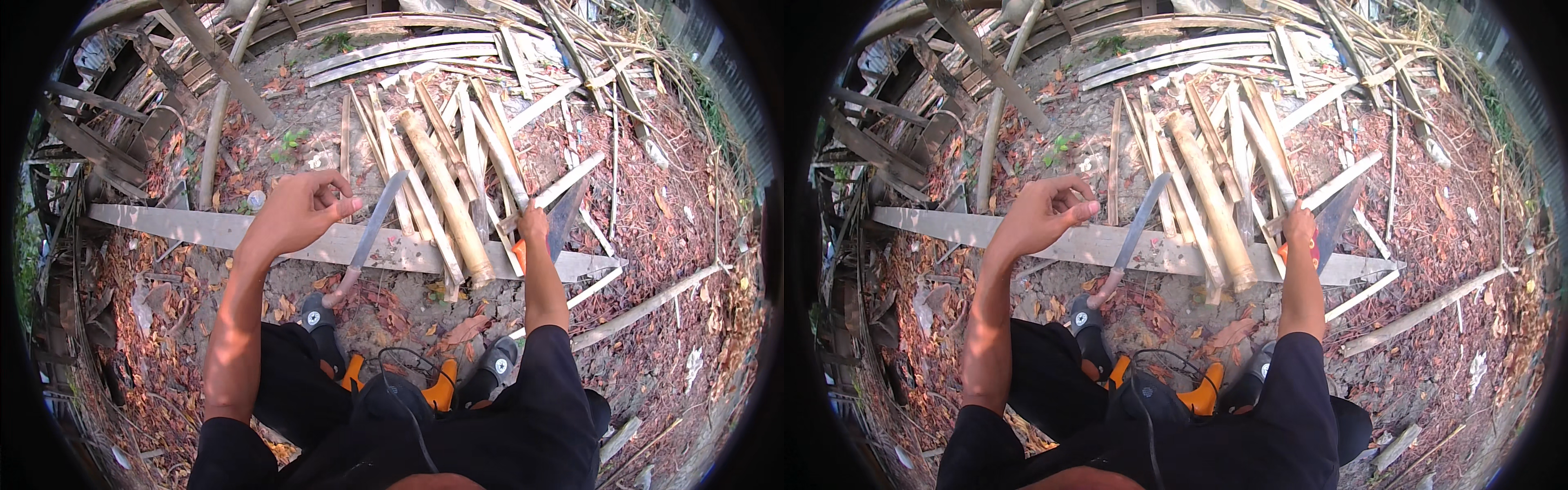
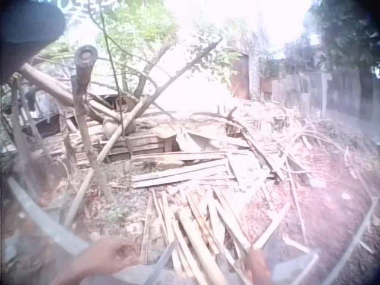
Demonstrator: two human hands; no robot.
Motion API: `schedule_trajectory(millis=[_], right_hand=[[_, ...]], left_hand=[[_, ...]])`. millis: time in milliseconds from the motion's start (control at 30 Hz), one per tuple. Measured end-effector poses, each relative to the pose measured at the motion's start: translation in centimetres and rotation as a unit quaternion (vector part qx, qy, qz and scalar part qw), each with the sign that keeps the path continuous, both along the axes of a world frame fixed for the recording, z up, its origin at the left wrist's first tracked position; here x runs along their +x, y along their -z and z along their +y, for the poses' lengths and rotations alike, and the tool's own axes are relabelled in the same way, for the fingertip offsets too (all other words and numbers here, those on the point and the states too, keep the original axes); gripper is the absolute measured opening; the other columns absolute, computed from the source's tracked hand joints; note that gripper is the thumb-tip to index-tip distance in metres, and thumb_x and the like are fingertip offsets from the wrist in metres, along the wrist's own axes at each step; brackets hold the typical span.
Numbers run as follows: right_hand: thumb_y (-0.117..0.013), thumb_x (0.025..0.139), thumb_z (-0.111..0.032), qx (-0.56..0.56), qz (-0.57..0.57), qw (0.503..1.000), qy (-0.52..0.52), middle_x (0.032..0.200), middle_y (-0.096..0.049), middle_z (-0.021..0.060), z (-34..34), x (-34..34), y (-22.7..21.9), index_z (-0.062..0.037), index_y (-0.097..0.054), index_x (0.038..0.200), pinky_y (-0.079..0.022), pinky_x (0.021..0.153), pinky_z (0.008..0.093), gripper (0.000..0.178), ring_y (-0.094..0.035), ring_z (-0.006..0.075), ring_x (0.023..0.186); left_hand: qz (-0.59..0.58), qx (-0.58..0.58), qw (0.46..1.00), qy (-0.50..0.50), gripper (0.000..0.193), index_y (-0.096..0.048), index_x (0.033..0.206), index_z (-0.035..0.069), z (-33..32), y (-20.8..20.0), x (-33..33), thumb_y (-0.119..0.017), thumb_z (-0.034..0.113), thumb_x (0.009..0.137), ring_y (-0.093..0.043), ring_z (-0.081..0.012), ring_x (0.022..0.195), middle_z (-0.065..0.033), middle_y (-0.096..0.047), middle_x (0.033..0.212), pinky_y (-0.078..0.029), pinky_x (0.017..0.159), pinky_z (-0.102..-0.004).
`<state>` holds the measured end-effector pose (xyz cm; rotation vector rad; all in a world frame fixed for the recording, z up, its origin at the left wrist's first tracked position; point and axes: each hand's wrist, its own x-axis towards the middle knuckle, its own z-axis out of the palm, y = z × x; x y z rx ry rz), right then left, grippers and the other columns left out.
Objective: The person splits bamboo strips into thinner pieces using a machete and a wooden mallet. They position the bamboo on a wooden plank and strike it repeatedly to separate the layers. Later, they use a lighter to singe the edges of the bamboo strips.
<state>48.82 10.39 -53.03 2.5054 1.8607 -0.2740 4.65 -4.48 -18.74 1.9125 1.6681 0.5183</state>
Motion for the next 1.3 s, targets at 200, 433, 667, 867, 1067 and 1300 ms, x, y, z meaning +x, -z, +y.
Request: schedule_trajectory(millis=[200,433,667,867,1067,1300], right_hand=[[-0.055,0.087,-0.026,0.134,0.404,0.902,0.078,0.075,-0.067,0.0140,0.9,0.1,-5.9,0.0025,-0.060,0.101,-0.052,0.053,0.0340,0.032,-0.065,0.0222,0.063],[-0.052,0.100,-0.040,0.168,0.738,0.653,0.027,0.063,-0.054,0.0033,-11.8,-18.7,-16.2,-0.0088,-0.048,0.091,-0.043,0.041,0.0245,0.033,-0.053,0.0119,0.048],[-0.063,0.094,-0.034,0.070,0.622,0.747,-0.224,0.067,-0.061,0.0066,-19.7,-28.5,-14.6,-0.0011,-0.056,0.103,-0.044,0.050,0.0266,0.035,-0.057,0.0126,0.056],[-0.053,0.087,-0.067,-0.135,0.461,0.875,-0.057,0.094,-0.066,0.0172,-18.9,-32.5,-2.1,0.0029,-0.061,0.112,-0.048,0.085,0.0364,0.075,-0.063,0.0244,0.091],[-0.064,0.087,-0.048,-0.321,0.511,0.797,0.009,0.099,-0.067,0.0192,-18.2,-37.0,4.8,0.0047,-0.064,0.112,-0.051,0.067,0.0374,0.058,-0.066,0.0255,0.080],[-0.064,0.083,-0.018,-0.108,0.765,0.597,0.217,0.078,-0.061,0.0116,-20.6,-41.5,0.1,0.0047,-0.062,0.094,-0.047,0.053,0.0356,0.025,-0.059,0.0208,0.061]], left_hand=[[0.085,0.063,0.994,-0.002,0.030,-0.068,0.094,0.001,1.8,1.8,-1.5,-0.073,0.030,0.086,-0.058,-0.0155,0.057,-0.0076,-0.063,0.062,-0.046,0.056,-0.0317],[-0.145,0.035,0.989,-0.026,0.054,-0.065,0.114,0.002,3.6,0.9,-2.2,-0.069,0.047,0.086,-0.068,-0.0219,0.084,-0.0159,-0.070,0.089,-0.051,0.072,-0.0369],[-0.327,0.167,0.916,-0.164,0.058,-0.050,0.130,-0.001,5.1,-1.0,-5.4,-0.070,0.035,0.089,-0.068,-0.0207,0.099,-0.0149,-0.071,0.101,-0.052,0.088,-0.0355],[-0.231,0.246,0.930,-0.148,0.044,-0.059,0.119,0.001,5.7,1.0,-10.5,-0.072,0.027,0.086,-0.069,-0.0227,0.094,-0.0148,-0.071,0.104,-0.052,0.082,-0.0346],[-0.213,0.326,0.908,-0.157,0.046,-0.058,0.117,-0.002,6.8,1.8,-10.7,-0.072,0.029,0.087,-0.067,-0.0247,0.092,-0.0165,-0.070,0.102,-0.050,0.081,-0.0368],[-0.244,0.215,0.941,-0.097,0.045,-0.060,0.114,-0.002,11.3,9.4,-13.2,-0.074,0.031,0.086,-0.064,-0.0207,0.091,-0.0136,-0.070,0.101,-0.048,0.084,-0.0355]])
